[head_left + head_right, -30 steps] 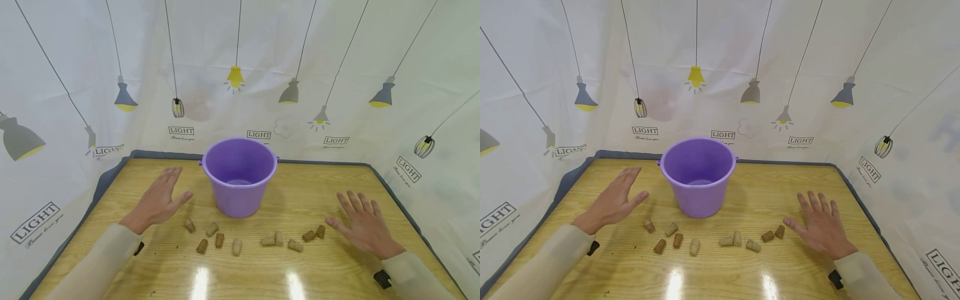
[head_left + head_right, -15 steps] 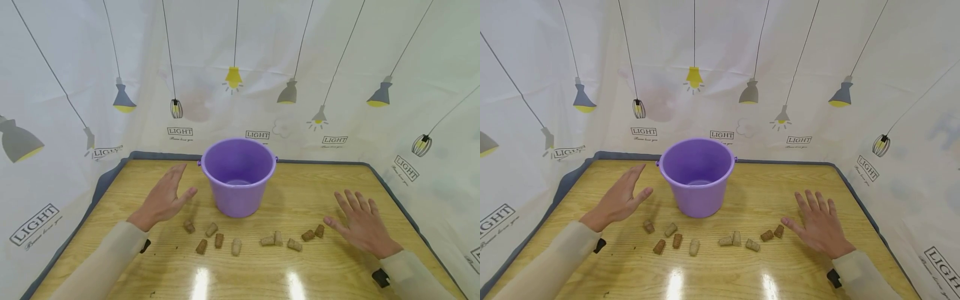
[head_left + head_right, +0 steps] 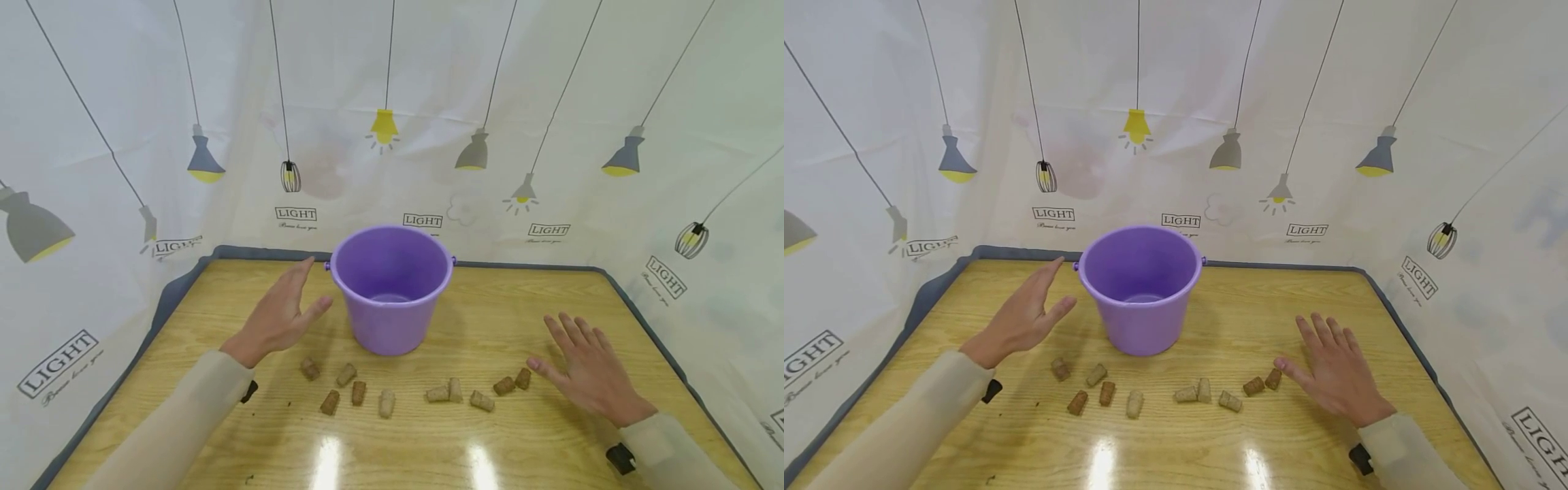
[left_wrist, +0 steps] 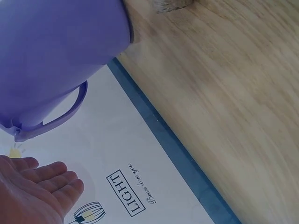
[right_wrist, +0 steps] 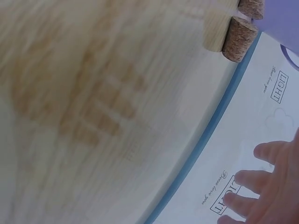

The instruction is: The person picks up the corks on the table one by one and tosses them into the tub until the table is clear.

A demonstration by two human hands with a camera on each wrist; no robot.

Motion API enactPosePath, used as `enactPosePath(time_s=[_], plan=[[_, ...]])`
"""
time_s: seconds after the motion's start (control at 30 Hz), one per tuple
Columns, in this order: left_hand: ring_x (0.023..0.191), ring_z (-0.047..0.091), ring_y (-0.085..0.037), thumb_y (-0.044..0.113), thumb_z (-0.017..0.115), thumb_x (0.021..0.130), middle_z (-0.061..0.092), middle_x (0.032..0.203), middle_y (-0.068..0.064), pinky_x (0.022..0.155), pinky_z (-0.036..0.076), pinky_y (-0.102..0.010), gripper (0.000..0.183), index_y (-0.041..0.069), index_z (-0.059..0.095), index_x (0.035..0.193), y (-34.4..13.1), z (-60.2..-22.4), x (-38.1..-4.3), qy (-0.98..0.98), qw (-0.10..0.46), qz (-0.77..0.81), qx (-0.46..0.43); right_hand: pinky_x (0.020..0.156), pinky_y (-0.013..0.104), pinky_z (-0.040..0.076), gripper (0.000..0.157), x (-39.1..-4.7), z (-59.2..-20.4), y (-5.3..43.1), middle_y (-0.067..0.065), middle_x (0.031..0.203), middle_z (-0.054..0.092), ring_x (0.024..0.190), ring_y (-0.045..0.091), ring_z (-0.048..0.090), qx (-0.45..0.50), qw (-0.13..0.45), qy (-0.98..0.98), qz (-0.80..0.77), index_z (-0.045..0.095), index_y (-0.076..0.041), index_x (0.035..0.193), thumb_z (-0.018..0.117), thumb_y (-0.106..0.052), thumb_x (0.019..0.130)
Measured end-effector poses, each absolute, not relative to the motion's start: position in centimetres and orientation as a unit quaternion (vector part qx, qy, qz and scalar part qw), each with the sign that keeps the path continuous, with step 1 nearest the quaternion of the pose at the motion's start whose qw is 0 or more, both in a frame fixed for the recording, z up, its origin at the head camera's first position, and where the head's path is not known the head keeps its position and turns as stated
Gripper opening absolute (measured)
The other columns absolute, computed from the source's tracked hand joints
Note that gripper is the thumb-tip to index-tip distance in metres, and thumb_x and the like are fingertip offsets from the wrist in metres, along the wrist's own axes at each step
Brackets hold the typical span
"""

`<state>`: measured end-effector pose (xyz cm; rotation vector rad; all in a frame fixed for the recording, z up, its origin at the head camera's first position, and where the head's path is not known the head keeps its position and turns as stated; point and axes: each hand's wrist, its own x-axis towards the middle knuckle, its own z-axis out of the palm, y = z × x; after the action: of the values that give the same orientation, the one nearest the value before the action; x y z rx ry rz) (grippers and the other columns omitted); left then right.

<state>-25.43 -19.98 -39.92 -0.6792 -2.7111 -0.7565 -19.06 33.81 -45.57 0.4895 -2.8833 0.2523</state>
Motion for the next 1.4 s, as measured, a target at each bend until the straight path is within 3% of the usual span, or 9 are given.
enactPosePath(time_s=[0.7,1.0,1.23,1.4], plan=[[0.152,0.025,-0.038,0.062,0.042,0.103,0.02,0.168,-0.018,0.12,0.024,-0.059,0.089,0.005,0.012,0.165,-17.4,-38.7,-26.7,-0.921,0.103,-0.298,-0.23,0.115,0.069,0.023,0.086,-18.9,-45.8,33.5,0.035,0.158,0.031,0.143,0.056,0.03,0.169,0.119,-0.973,0.102,0.028,-0.002,0.161,0.058,-0.054,0.099],[0.15,0.031,-0.038,0.06,0.044,0.102,0.026,0.165,-0.021,0.12,0.027,-0.059,0.089,0.003,0.013,0.164,-16.0,-38.4,-27.0,-0.913,0.112,-0.326,-0.218,0.115,0.069,0.022,0.087,-19.0,-46.0,33.5,0.035,0.158,0.03,0.142,0.057,0.029,0.168,0.12,-0.973,0.104,0.026,-0.001,0.161,0.057,-0.054,0.1],[0.143,0.041,-0.036,0.054,0.047,0.104,0.04,0.155,-0.022,0.118,0.031,-0.058,0.081,0.0,0.023,0.16,-14.8,-38.9,-27.4,-0.894,0.122,-0.37,-0.22,0.115,0.068,0.023,0.085,-18.9,-46.1,33.2,0.035,0.158,0.031,0.142,0.057,0.029,0.169,0.121,-0.973,0.104,0.027,-0.002,0.161,0.056,-0.054,0.101],[0.149,0.031,-0.04,0.049,0.049,0.104,0.027,0.163,-0.026,0.121,0.025,-0.058,0.085,-0.004,0.016,0.161,-14.2,-38.9,-27.3,-0.896,0.125,-0.377,-0.198,0.115,0.067,0.024,0.084,-19.0,-46.2,33.1,0.035,0.158,0.031,0.142,0.056,0.03,0.173,0.128,-0.971,0.102,0.028,-0.002,0.161,0.057,-0.053,0.101]])
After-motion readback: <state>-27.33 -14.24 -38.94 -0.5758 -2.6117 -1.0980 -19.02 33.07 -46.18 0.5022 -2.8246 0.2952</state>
